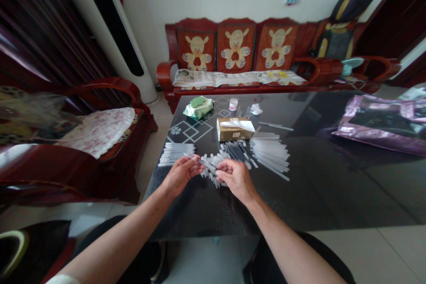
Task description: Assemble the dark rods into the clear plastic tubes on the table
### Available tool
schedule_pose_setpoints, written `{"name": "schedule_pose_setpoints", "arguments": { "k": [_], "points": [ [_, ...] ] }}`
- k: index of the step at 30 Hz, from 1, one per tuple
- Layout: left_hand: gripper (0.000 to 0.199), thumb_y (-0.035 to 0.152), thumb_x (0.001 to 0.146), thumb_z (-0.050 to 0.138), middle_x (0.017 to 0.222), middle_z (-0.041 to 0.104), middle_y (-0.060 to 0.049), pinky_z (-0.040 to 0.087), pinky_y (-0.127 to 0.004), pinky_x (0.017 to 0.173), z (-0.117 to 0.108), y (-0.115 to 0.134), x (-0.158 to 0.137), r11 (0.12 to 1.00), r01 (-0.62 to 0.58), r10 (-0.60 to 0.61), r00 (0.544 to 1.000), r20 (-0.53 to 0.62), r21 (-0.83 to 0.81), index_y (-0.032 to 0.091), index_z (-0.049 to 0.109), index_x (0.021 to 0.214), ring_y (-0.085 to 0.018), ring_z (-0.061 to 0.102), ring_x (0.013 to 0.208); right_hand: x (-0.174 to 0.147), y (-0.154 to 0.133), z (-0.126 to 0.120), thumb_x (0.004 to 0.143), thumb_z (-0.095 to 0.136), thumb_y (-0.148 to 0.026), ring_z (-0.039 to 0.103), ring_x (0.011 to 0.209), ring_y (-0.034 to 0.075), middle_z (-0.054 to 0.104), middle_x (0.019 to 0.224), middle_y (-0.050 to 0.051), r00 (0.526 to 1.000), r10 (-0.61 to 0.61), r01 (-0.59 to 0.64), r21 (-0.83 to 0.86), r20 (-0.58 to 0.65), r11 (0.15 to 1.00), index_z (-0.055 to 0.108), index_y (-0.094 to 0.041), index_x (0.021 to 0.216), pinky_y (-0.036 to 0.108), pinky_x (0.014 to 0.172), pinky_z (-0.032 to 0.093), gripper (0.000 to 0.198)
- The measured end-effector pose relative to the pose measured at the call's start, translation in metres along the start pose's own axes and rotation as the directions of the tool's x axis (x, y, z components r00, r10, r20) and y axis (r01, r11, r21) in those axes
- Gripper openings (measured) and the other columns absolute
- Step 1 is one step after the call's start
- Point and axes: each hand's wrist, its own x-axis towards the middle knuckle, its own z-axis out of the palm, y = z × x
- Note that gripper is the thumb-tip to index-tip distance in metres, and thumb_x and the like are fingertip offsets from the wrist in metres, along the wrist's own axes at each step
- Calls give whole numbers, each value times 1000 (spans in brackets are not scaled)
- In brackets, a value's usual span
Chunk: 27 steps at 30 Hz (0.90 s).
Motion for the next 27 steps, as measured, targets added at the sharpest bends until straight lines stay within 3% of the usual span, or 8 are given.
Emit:
{"name": "schedule_pose_setpoints", "arguments": {
  "k": [6,15,24,27],
  "points": [
    [26,27,72,77,76,69,-5,58,-26,68,0,-2,0,1000,-15,15,1000,-4,6,11,62,86,-16,69,68,2,-2,2,71,71,-29,65,55,16,66,62,1,1000,-14,14,-15,-14,1000,63,-16,78,27,55,54,17],
    [32,32,70,78,74,70,-7,56,-28,72,4,-4,-2,998,-54,54,998,-28,-10,11,63,87,-17,70,71,5,3,2,67,76,-34,68,56,18,69,64,4,998,59,-54,175,-25,983,63,-14,82,31,58,57,28],
    [35,35,71,77,79,71,-8,56,-30,73,3,-9,-3,995,-102,102,995,-7,-18,11,62,91,-18,70,72,7,8,1,81,60,-52,66,50,17,69,65,8,995,94,-95,93,18,991,65,-13,76,28,47,54,39],
    [35,35,71,77,79,71,-8,56,-30,73,2,-8,-3,994,-109,109,994,-9,-13,11,62,91,-18,70,72,7,7,0,81,60,-52,67,53,18,69,67,7,994,110,-111,110,9,988,64,-13,86,29,50,55,39]
  ]
}}
